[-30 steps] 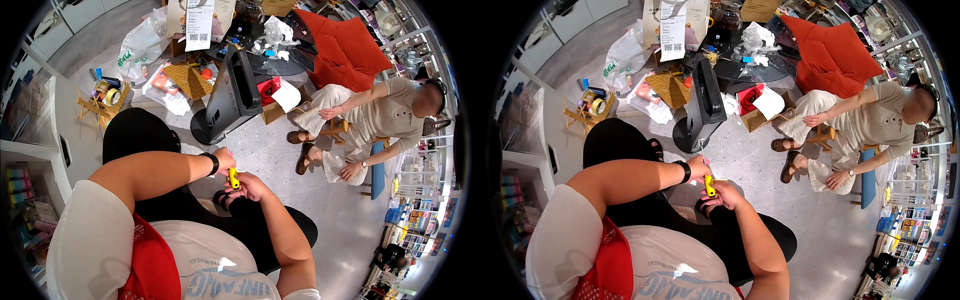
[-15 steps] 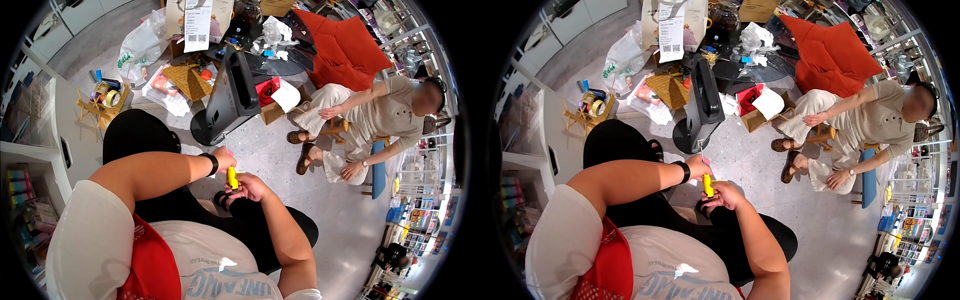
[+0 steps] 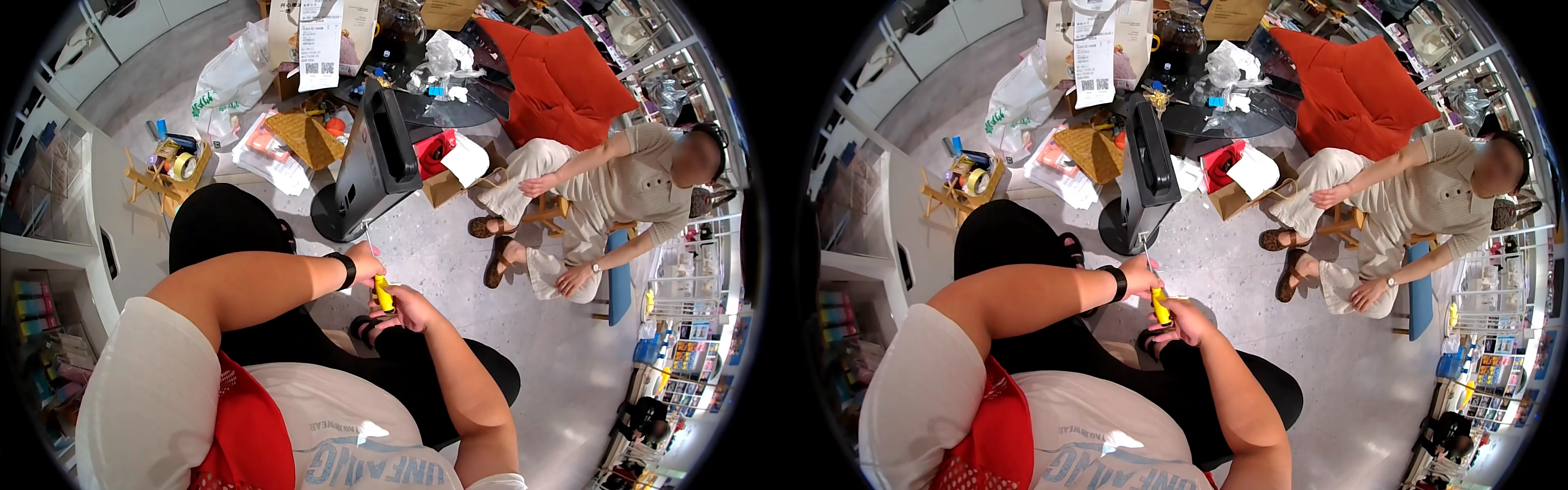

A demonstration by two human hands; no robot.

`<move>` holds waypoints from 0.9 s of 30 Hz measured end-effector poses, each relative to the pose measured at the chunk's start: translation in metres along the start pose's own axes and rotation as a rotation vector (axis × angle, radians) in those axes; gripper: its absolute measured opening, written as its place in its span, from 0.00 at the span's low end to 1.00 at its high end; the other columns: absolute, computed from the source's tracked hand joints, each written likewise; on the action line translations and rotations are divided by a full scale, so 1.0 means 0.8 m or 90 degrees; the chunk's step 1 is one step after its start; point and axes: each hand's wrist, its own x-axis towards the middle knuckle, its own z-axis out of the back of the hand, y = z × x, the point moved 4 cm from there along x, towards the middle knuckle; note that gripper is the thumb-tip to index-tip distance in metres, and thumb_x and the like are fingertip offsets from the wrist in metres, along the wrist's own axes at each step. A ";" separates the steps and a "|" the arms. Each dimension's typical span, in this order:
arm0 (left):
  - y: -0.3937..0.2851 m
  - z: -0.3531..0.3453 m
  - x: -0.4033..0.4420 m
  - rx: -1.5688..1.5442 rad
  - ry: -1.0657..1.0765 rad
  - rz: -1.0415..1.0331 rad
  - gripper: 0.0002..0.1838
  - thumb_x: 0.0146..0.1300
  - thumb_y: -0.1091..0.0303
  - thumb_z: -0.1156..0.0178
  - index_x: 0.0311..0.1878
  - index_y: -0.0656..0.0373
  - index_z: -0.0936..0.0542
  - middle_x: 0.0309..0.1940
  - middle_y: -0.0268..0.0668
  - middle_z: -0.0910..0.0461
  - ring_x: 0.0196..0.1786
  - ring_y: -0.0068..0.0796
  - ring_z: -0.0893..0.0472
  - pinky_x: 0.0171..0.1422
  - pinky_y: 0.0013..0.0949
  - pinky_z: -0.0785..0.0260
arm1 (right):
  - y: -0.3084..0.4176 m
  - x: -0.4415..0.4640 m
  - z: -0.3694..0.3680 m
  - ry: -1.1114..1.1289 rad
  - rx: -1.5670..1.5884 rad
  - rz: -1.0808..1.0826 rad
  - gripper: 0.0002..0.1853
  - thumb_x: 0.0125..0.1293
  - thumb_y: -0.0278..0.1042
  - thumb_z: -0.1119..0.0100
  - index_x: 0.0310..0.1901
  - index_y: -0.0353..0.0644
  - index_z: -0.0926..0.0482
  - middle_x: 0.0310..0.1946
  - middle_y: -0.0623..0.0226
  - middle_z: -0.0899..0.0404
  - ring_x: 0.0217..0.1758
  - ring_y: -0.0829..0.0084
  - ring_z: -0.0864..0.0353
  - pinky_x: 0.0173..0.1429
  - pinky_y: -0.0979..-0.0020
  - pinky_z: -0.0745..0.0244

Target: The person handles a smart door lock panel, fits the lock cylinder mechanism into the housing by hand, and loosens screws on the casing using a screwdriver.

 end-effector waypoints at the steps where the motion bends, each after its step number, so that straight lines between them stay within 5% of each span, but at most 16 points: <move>1: 0.002 0.001 0.002 -0.004 -0.008 -0.006 0.32 0.54 0.76 0.30 0.61 0.69 0.33 0.44 0.51 0.21 0.42 0.47 0.14 0.42 0.45 0.14 | 0.001 -0.001 0.003 0.040 0.054 -0.024 0.28 0.69 0.44 0.36 0.64 0.36 0.30 0.48 0.59 0.18 0.46 0.66 0.15 0.46 0.60 0.14; 8: -0.013 0.003 -0.017 0.007 0.051 0.112 0.23 0.56 0.75 0.31 0.52 0.71 0.29 0.40 0.50 0.20 0.40 0.45 0.14 0.39 0.45 0.14 | 0.003 0.005 0.009 -0.083 -0.210 0.083 0.27 0.69 0.41 0.36 0.62 0.33 0.31 0.39 0.61 0.20 0.39 0.70 0.16 0.39 0.73 0.17; 11: -0.004 0.000 -0.001 -0.050 0.033 0.025 0.23 0.56 0.76 0.31 0.51 0.70 0.30 0.40 0.51 0.21 0.39 0.45 0.14 0.38 0.44 0.14 | 0.002 0.007 0.011 -0.113 -0.225 0.074 0.26 0.69 0.42 0.36 0.61 0.35 0.30 0.37 0.64 0.22 0.36 0.71 0.19 0.37 0.73 0.19; 17: 0.006 0.002 0.007 -0.061 0.010 0.028 0.27 0.54 0.78 0.32 0.55 0.67 0.33 0.42 0.48 0.21 0.43 0.46 0.14 0.45 0.45 0.15 | 0.008 -0.002 0.001 -0.003 -0.002 0.053 0.23 0.72 0.37 0.42 0.64 0.36 0.32 0.45 0.59 0.19 0.41 0.67 0.16 0.43 0.69 0.15; 20: -0.008 0.002 -0.007 -0.048 0.010 0.058 0.30 0.55 0.78 0.33 0.59 0.63 0.35 0.45 0.46 0.19 0.50 0.43 0.15 0.55 0.48 0.19 | 0.000 0.009 0.012 0.002 -0.078 0.080 0.19 0.74 0.33 0.46 0.62 0.34 0.31 0.50 0.57 0.18 0.46 0.65 0.14 0.47 0.65 0.13; 27: -0.006 0.002 -0.007 -0.029 0.023 0.047 0.30 0.56 0.73 0.31 0.60 0.63 0.34 0.45 0.46 0.19 0.49 0.41 0.15 0.53 0.47 0.19 | -0.003 0.016 0.013 -0.003 -0.114 0.083 0.20 0.71 0.32 0.39 0.60 0.36 0.31 0.48 0.59 0.18 0.45 0.66 0.14 0.49 0.65 0.14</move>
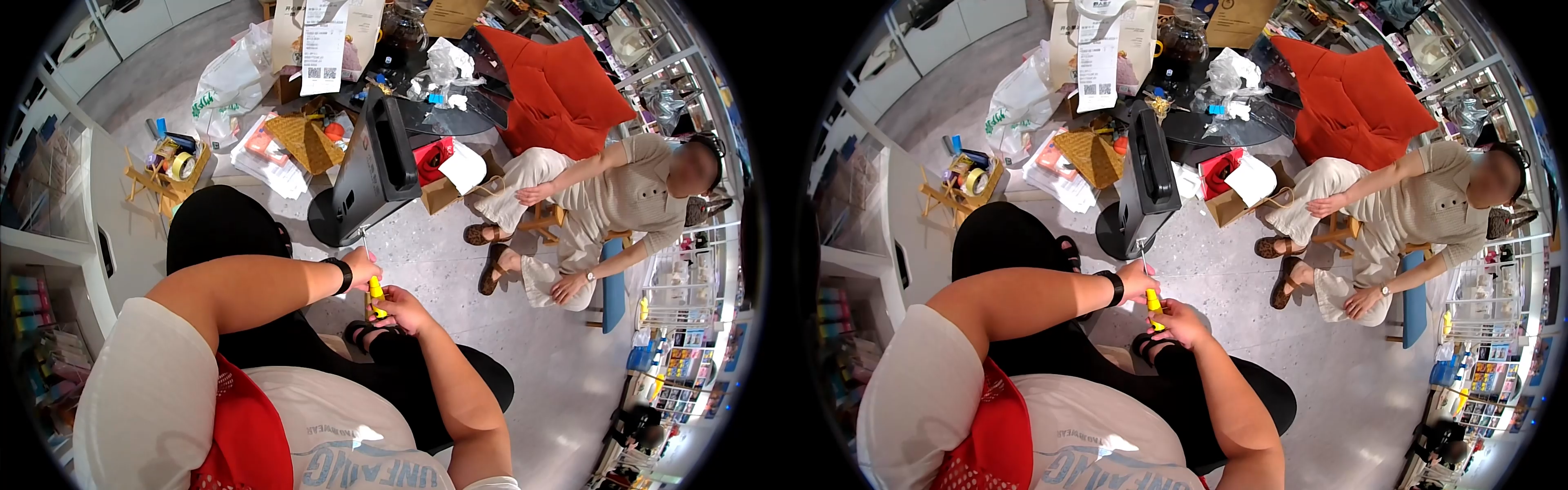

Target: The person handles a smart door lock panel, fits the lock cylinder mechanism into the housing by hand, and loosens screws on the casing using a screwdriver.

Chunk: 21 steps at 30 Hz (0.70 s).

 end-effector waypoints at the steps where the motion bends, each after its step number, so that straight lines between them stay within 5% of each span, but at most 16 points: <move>1: -0.001 -0.001 -0.004 0.010 -0.008 -0.001 0.29 0.57 0.73 0.31 0.60 0.63 0.34 0.44 0.45 0.19 0.48 0.41 0.15 0.53 0.46 0.19 | 0.001 -0.001 -0.001 0.001 -0.006 0.002 0.20 0.71 0.32 0.39 0.60 0.37 0.31 0.48 0.60 0.19 0.45 0.66 0.14 0.49 0.65 0.14; 8: 0.036 -0.009 0.026 0.163 0.014 -0.125 0.25 0.60 0.73 0.32 0.57 0.62 0.31 0.40 0.43 0.18 0.45 0.39 0.15 0.45 0.40 0.18 | -0.001 -0.011 0.001 0.043 -0.148 -0.015 0.29 0.66 0.36 0.33 0.65 0.38 0.32 0.50 0.63 0.20 0.51 0.73 0.18 0.50 0.69 0.17; 11: 0.009 -0.022 -0.018 0.419 -0.033 -0.338 0.20 0.59 0.71 0.32 0.52 0.60 0.29 0.34 0.40 0.16 0.40 0.38 0.15 0.44 0.40 0.24 | 0.029 -0.021 0.046 -0.047 -0.320 0.192 0.25 0.67 0.35 0.38 0.65 0.39 0.28 0.55 0.62 0.21 0.51 0.73 0.19 0.55 0.69 0.24; 14: -0.005 -0.038 -0.052 0.449 0.015 -0.373 0.19 0.59 0.73 0.35 0.51 0.60 0.29 0.34 0.44 0.17 0.42 0.48 0.16 0.46 0.45 0.25 | 0.096 -0.055 0.058 -0.166 0.090 0.274 0.20 0.70 0.32 0.45 0.61 0.36 0.24 0.52 0.59 0.17 0.50 0.72 0.18 0.54 0.70 0.24; 21: -0.020 -0.044 -0.077 0.455 0.067 -0.430 0.19 0.60 0.75 0.35 0.51 0.60 0.31 0.36 0.43 0.17 0.43 0.47 0.16 0.46 0.45 0.26 | 0.127 -0.060 0.020 -0.254 -0.027 0.316 0.12 0.71 0.35 0.42 0.48 0.36 0.17 0.40 0.66 0.14 0.40 0.76 0.16 0.44 0.73 0.24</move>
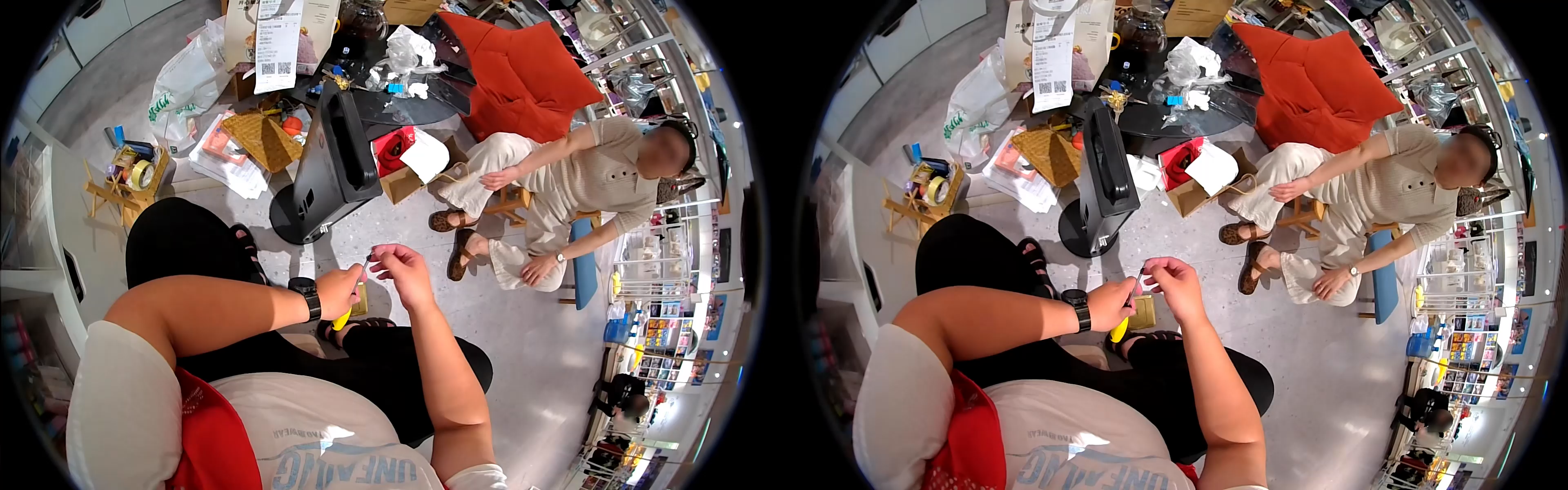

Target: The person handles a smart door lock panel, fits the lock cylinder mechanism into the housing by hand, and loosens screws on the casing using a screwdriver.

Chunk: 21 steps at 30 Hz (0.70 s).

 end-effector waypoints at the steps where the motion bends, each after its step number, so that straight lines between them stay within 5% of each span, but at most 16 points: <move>1: 0.001 0.001 0.001 -0.013 0.005 0.004 0.19 0.60 0.75 0.35 0.52 0.60 0.32 0.36 0.44 0.17 0.43 0.48 0.17 0.46 0.45 0.27 | 0.004 0.000 -0.006 0.013 -0.015 0.004 0.12 0.71 0.34 0.42 0.49 0.36 0.17 0.40 0.65 0.14 0.40 0.76 0.16 0.43 0.74 0.24; 6: -0.003 0.009 -0.002 0.010 -0.033 -0.016 0.20 0.58 0.75 0.34 0.51 0.58 0.31 0.35 0.43 0.18 0.42 0.49 0.17 0.44 0.47 0.28 | 0.006 0.012 -0.018 -0.026 -0.077 0.039 0.07 0.70 0.25 0.44 0.42 0.36 0.16 0.36 0.67 0.14 0.35 0.78 0.18 0.40 0.76 0.25; 10: 0.005 0.005 -0.004 -0.034 -0.030 0.003 0.21 0.56 0.73 0.32 0.51 0.56 0.29 0.33 0.41 0.17 0.41 0.48 0.17 0.43 0.47 0.27 | 0.038 0.053 0.004 -0.126 -0.059 0.096 0.07 0.69 0.29 0.42 0.37 0.37 0.16 0.32 0.69 0.14 0.31 0.80 0.19 0.34 0.77 0.26; 15: 0.006 0.003 -0.005 -0.015 -0.021 -0.008 0.22 0.56 0.72 0.31 0.51 0.56 0.29 0.32 0.42 0.18 0.40 0.49 0.17 0.44 0.46 0.27 | 0.116 0.212 0.070 -0.259 -0.344 0.266 0.16 0.67 0.41 0.32 0.29 0.36 0.19 0.23 0.74 0.20 0.25 0.84 0.26 0.30 0.77 0.34; 21: 0.003 0.016 0.004 -0.007 0.042 0.034 0.21 0.56 0.70 0.30 0.51 0.59 0.27 0.32 0.45 0.17 0.39 0.49 0.16 0.42 0.47 0.26 | 0.225 0.309 0.027 -0.307 -0.537 0.291 0.11 0.60 0.39 0.30 0.34 0.38 0.14 0.27 0.60 0.14 0.30 0.65 0.15 0.39 0.64 0.23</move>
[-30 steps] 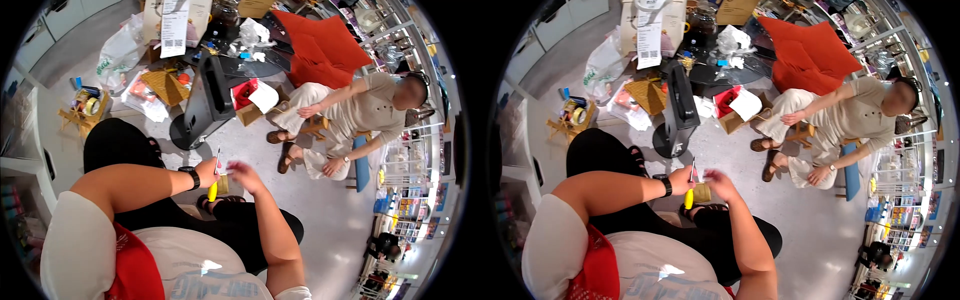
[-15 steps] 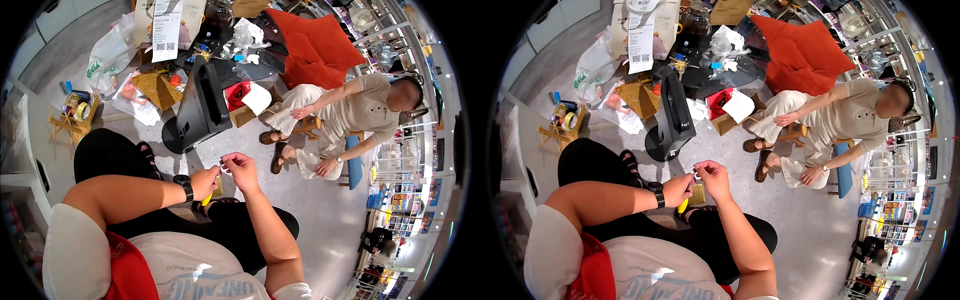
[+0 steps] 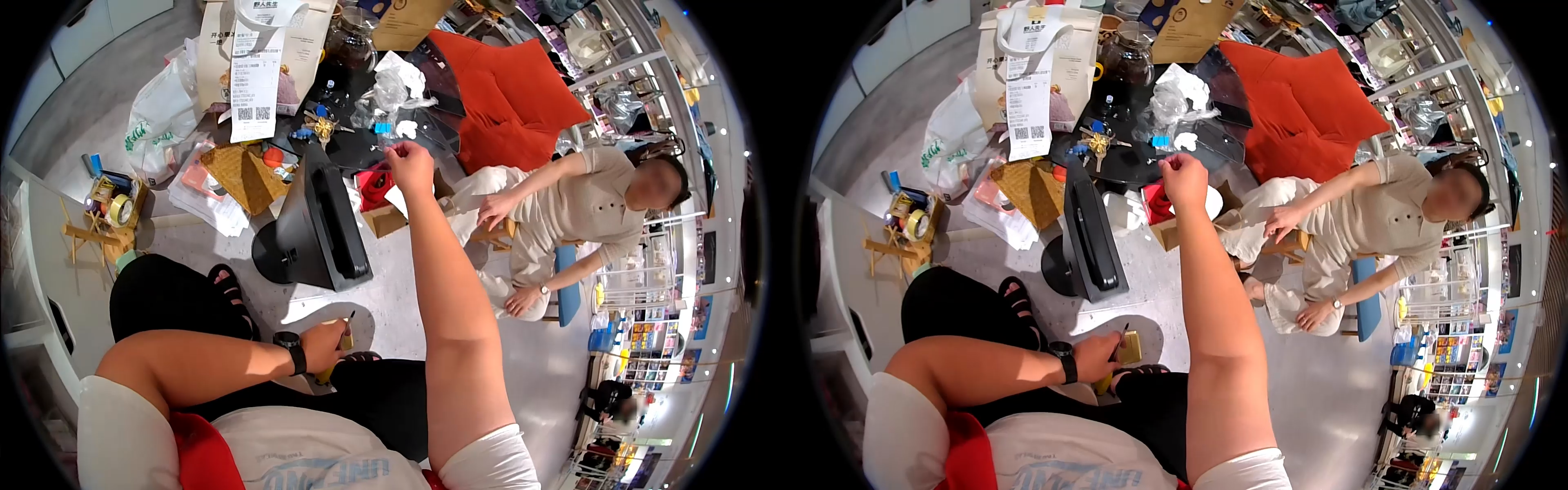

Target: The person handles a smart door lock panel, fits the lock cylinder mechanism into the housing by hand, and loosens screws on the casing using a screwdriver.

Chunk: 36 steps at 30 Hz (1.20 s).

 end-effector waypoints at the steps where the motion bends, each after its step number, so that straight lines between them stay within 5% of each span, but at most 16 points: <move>1: 0.004 0.000 0.001 -0.005 0.022 0.009 0.21 0.57 0.70 0.30 0.51 0.60 0.27 0.32 0.45 0.16 0.40 0.49 0.16 0.43 0.46 0.25 | 0.004 0.013 -0.009 0.011 -0.015 -0.002 0.10 0.60 0.38 0.31 0.34 0.38 0.14 0.28 0.59 0.14 0.31 0.62 0.14 0.40 0.63 0.22; 17: 0.003 0.013 0.002 -0.014 0.045 -0.022 0.22 0.57 0.69 0.32 0.54 0.59 0.27 0.33 0.44 0.16 0.39 0.48 0.15 0.43 0.44 0.24 | 0.051 0.042 -0.051 0.078 -0.118 0.064 0.11 0.59 0.41 0.30 0.36 0.42 0.12 0.30 0.56 0.14 0.36 0.55 0.15 0.43 0.59 0.20; 21: 0.021 0.006 0.011 -0.076 0.025 0.010 0.23 0.56 0.67 0.30 0.52 0.61 0.26 0.32 0.43 0.17 0.37 0.44 0.15 0.43 0.41 0.24 | 0.034 0.024 -0.001 -0.082 0.059 0.045 0.15 0.65 0.42 0.38 0.36 0.35 0.15 0.29 0.53 0.15 0.35 0.52 0.15 0.43 0.60 0.22; 24: 0.030 0.009 0.017 -0.132 0.030 0.068 0.26 0.56 0.63 0.28 0.53 0.61 0.26 0.32 0.41 0.18 0.36 0.36 0.16 0.43 0.38 0.24 | -0.007 -0.047 0.029 -0.072 0.171 -0.024 0.17 0.69 0.42 0.44 0.38 0.34 0.17 0.24 0.59 0.18 0.28 0.70 0.21 0.39 0.66 0.26; 26: 0.051 -0.006 0.028 -0.137 0.010 0.118 0.27 0.58 0.65 0.27 0.56 0.60 0.29 0.39 0.43 0.18 0.41 0.33 0.16 0.46 0.37 0.24 | -0.094 -0.125 0.002 0.059 0.295 -0.166 0.17 0.69 0.42 0.48 0.38 0.35 0.17 0.23 0.67 0.24 0.26 0.75 0.27 0.34 0.71 0.32; 27: 0.061 -0.015 0.031 -0.314 0.029 0.175 0.25 0.62 0.70 0.30 0.57 0.61 0.31 0.40 0.42 0.19 0.43 0.34 0.16 0.43 0.36 0.22 | -0.103 -0.188 -0.002 0.137 0.329 -0.276 0.17 0.69 0.42 0.48 0.38 0.36 0.18 0.26 0.66 0.22 0.27 0.74 0.26 0.33 0.71 0.31; 29: 0.067 -0.009 0.028 -0.356 0.040 0.281 0.23 0.64 0.74 0.33 0.58 0.61 0.34 0.43 0.43 0.22 0.44 0.36 0.16 0.40 0.42 0.17 | -0.135 -0.313 -0.023 0.445 0.387 -0.494 0.19 0.70 0.47 0.48 0.48 0.38 0.21 0.32 0.64 0.19 0.28 0.71 0.22 0.31 0.66 0.25; 31: 0.070 -0.002 0.022 -0.434 0.040 0.367 0.27 0.64 0.75 0.34 0.62 0.62 0.36 0.49 0.45 0.26 0.50 0.39 0.18 0.49 0.47 0.17 | -0.124 -0.408 -0.039 0.745 0.444 -0.683 0.24 0.72 0.55 0.47 0.55 0.42 0.23 0.44 0.61 0.18 0.38 0.68 0.18 0.43 0.65 0.19; 36: 0.098 -0.010 0.024 -0.508 0.023 0.436 0.27 0.68 0.77 0.40 0.66 0.60 0.40 0.51 0.46 0.26 0.54 0.43 0.19 0.62 0.57 0.24 | -0.104 -0.482 -0.072 0.829 0.503 -0.555 0.28 0.72 0.51 0.43 0.65 0.40 0.31 0.54 0.58 0.22 0.50 0.64 0.19 0.48 0.56 0.16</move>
